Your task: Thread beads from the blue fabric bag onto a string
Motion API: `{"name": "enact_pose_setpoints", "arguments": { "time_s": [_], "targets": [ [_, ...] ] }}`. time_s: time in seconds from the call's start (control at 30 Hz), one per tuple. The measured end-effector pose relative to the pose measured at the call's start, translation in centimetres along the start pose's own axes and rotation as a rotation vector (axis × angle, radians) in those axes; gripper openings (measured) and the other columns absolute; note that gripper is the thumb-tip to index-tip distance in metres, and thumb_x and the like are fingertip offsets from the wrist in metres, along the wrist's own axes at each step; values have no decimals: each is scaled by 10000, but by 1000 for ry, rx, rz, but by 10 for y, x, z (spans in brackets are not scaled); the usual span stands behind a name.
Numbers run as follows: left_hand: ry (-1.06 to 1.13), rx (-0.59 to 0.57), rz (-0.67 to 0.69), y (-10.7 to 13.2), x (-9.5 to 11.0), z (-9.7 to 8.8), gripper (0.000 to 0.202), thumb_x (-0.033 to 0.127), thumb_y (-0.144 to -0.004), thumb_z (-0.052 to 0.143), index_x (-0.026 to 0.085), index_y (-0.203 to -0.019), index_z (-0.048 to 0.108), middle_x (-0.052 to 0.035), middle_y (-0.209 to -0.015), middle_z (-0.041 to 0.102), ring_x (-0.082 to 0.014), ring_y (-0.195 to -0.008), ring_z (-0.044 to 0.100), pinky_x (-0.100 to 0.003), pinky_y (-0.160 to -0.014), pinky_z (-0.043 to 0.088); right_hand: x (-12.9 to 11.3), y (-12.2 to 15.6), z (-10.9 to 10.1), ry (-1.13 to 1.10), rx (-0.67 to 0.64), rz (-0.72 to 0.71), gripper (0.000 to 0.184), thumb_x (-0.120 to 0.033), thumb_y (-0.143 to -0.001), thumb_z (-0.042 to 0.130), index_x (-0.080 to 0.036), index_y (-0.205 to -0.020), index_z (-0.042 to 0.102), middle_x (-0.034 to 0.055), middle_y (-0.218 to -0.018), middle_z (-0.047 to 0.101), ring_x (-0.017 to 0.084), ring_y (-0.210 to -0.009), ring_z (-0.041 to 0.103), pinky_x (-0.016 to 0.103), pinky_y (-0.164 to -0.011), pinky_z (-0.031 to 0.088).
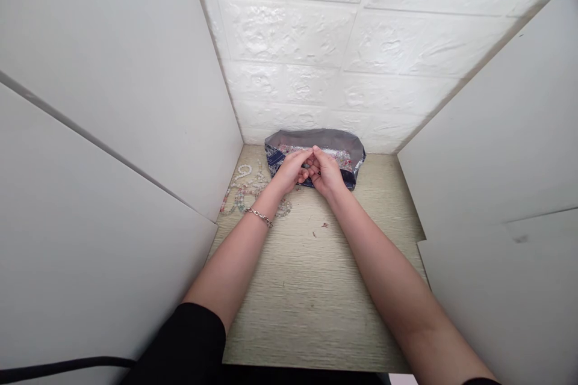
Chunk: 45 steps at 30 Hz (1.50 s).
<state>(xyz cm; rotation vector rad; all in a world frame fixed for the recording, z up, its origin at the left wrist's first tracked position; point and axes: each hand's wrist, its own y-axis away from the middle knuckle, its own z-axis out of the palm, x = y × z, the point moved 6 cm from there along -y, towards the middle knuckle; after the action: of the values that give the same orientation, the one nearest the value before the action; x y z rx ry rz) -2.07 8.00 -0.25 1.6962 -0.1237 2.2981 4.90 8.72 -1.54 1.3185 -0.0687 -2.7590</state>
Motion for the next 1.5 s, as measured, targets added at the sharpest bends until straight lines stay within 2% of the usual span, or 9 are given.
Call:
{"name": "enact_pose_setpoints", "arguments": {
  "time_s": [0.27, 0.43, 0.67, 0.83, 0.97, 1.1, 1.27, 1.4, 1.5],
  "targets": [
    [60, -12, 16, 0, 3, 0, 172, 307, -741, 487, 139, -774, 476, 5, -657, 497, -3, -331, 366, -154, -291, 129, -2, 1, -1, -26, 17, -5, 184, -289, -658, 628, -136, -651, 526, -62, -460, 426, 11, -363, 303, 145, -350, 281],
    [96, -22, 3, -1, 2, -1, 149, 276, -704, 496, 130, -723, 475, 17, -642, 479, 5, -328, 348, -149, -291, 137, -1, 0, -2, -8, 39, 8, 204, -306, -642, 637, -132, -715, 561, -38, -542, 500, 20, -421, 398, 139, -369, 305],
    [180, -25, -77, -2, -1, -2, 178, 272, -697, 439, 134, -790, 503, -5, -662, 528, -19, -355, 399, -149, -291, 153, -1, -1, -2, -26, 35, 17, 211, -299, -626, 653, -126, -711, 568, -54, -515, 469, 8, -393, 357, 132, -359, 293],
    [115, -34, -14, -3, 0, -1, 78, 181, -691, 488, 129, -644, 454, 32, -542, 447, -3, -330, 317, -151, -303, 122, 1, -2, -4, -64, 22, 33, 154, -267, -682, 609, -123, -725, 572, -55, -459, 447, 24, -401, 379, 134, -375, 315],
    [72, -57, 17, -1, 1, 1, 86, 174, -716, 526, 117, -666, 487, 55, -502, 391, 10, -338, 275, -144, -324, 122, 4, -4, -5, -120, 18, 61, 107, -223, -706, 583, -119, -714, 559, -44, -506, 490, 19, -400, 376, 137, -386, 330],
    [2, -35, 4, 1, 2, 1, 102, 202, -732, 538, 104, -706, 533, 33, -532, 441, 8, -362, 324, -137, -327, 140, 3, -3, -8, -166, 77, 97, 94, -213, -743, 532, -121, -730, 543, -36, -523, 500, 18, -386, 360, 140, -390, 335],
    [-2, -14, 5, 2, 3, 2, 112, 180, -742, 519, 99, -666, 527, 24, -535, 458, 6, -367, 341, -133, -323, 151, -2, 0, -7, -275, 90, 132, 225, -183, -795, 325, -104, -856, 526, -65, -406, 312, 50, -365, 336, 170, -406, 360],
    [32, -12, -9, 2, 3, 2, 116, 187, -755, 503, 102, -677, 518, 39, -507, 427, 8, -348, 310, -133, -311, 132, -1, 0, -8, -326, 80, 174, 309, -83, -736, 247, -89, -955, 466, -59, -447, 299, 49, -351, 288, 150, -337, 261],
    [41, -17, -13, 1, 2, 1, 108, 189, -759, 495, 103, -703, 528, 39, -519, 426, 8, -345, 312, -134, -306, 131, 2, -2, -9, -295, 97, 195, 288, -9, -707, 271, -126, -917, 430, -57, -475, 315, 41, -360, 302, 129, -322, 209]
  ]
}}
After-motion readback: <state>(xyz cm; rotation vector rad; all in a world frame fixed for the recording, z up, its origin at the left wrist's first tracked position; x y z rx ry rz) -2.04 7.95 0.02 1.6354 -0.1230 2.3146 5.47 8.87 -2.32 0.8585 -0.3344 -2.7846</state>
